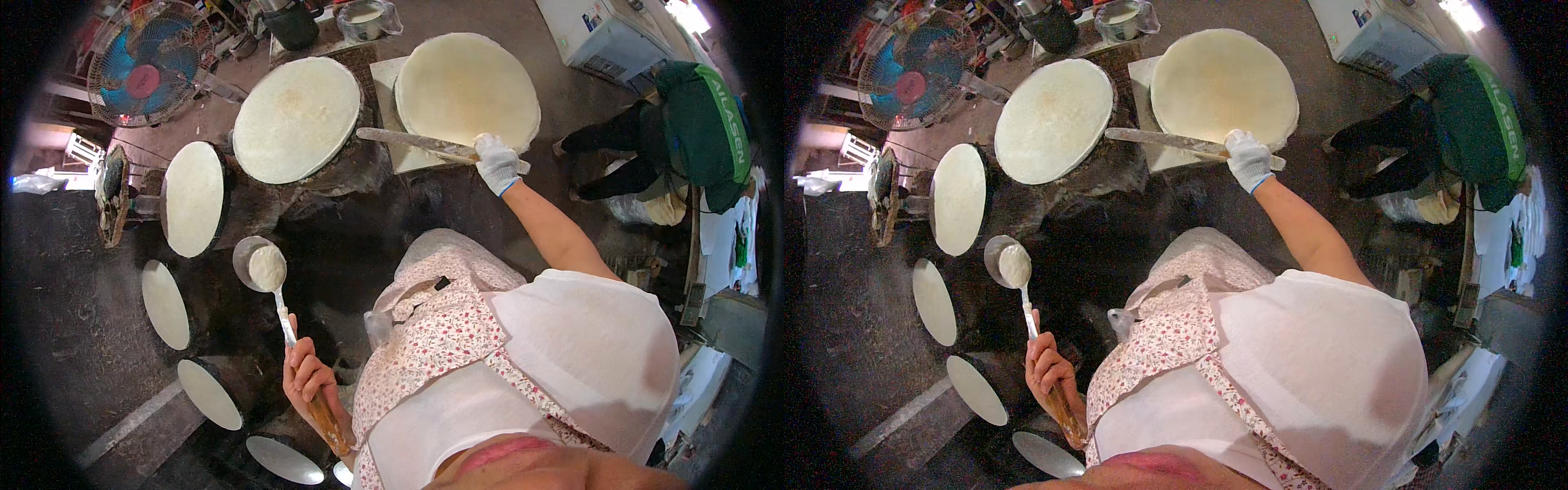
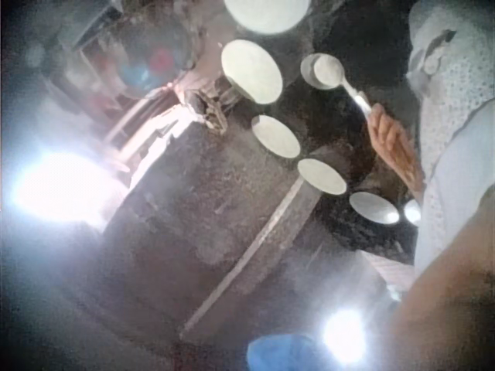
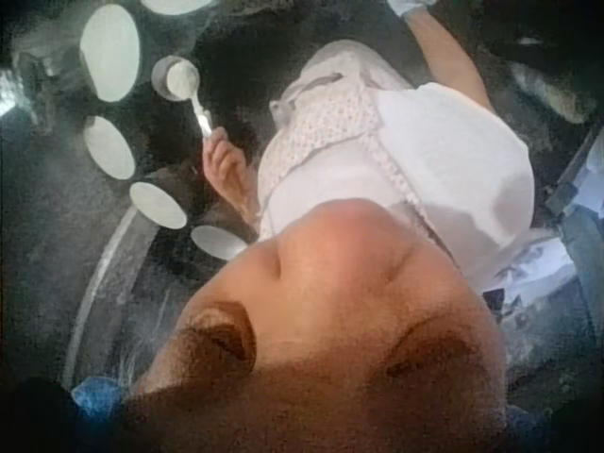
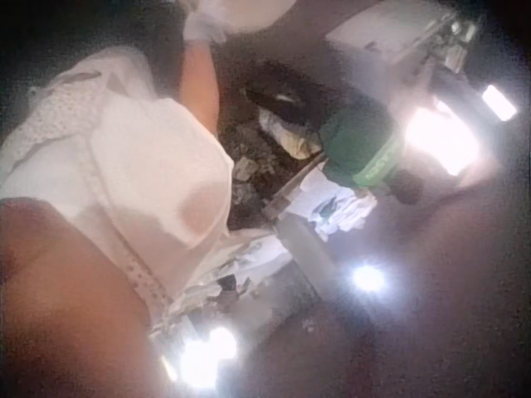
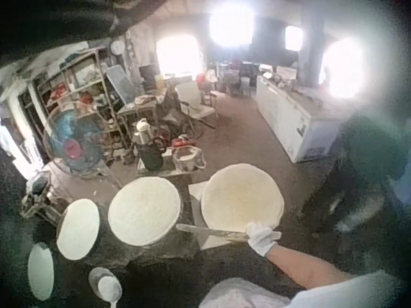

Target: The person ladles batter onto multiple hot griddles and spreads it into thin circles using a wooden spreader. They flip the crepes and stack them on a nearby surface while continuing to cook additional crepes.

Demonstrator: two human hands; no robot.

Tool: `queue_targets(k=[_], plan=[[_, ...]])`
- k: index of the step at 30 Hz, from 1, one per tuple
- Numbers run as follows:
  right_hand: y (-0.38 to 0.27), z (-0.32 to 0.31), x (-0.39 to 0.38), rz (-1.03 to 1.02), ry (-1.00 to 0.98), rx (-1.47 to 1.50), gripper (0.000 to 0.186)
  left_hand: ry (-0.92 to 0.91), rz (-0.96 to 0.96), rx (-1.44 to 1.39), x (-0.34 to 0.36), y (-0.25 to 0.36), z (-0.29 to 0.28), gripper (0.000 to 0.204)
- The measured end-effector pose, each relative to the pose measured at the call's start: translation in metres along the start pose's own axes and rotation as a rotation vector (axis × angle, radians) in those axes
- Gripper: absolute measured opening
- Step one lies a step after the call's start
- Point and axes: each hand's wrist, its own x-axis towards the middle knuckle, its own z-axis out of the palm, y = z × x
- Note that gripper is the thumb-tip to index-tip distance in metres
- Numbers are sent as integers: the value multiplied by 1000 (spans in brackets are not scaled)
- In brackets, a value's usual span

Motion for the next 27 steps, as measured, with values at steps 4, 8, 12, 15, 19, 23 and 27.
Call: queue_targets(k=[4,8,12,15,19,23,27], plan=[[11,19,-11,24,-29,97,35,-8,-1,-7,-2,7,-3,54],[27,45,-9,11,-89,202,36,9,40,7,0,6,-4,54],[60,76,3,-1,-183,223,39,15,50,-28,10,-1,-8,54],[61,72,8,27,-211,299,43,38,90,-8,9,-5,-6,54],[37,57,5,127,-194,401,55,74,131,15,1,-11,-1,54],[-23,64,27,-2,-244,595,67,132,332,95,11,-46,2,52],[-120,75,55,-414,-440,1009,85,134,398,232,37,-51,-11,51]])
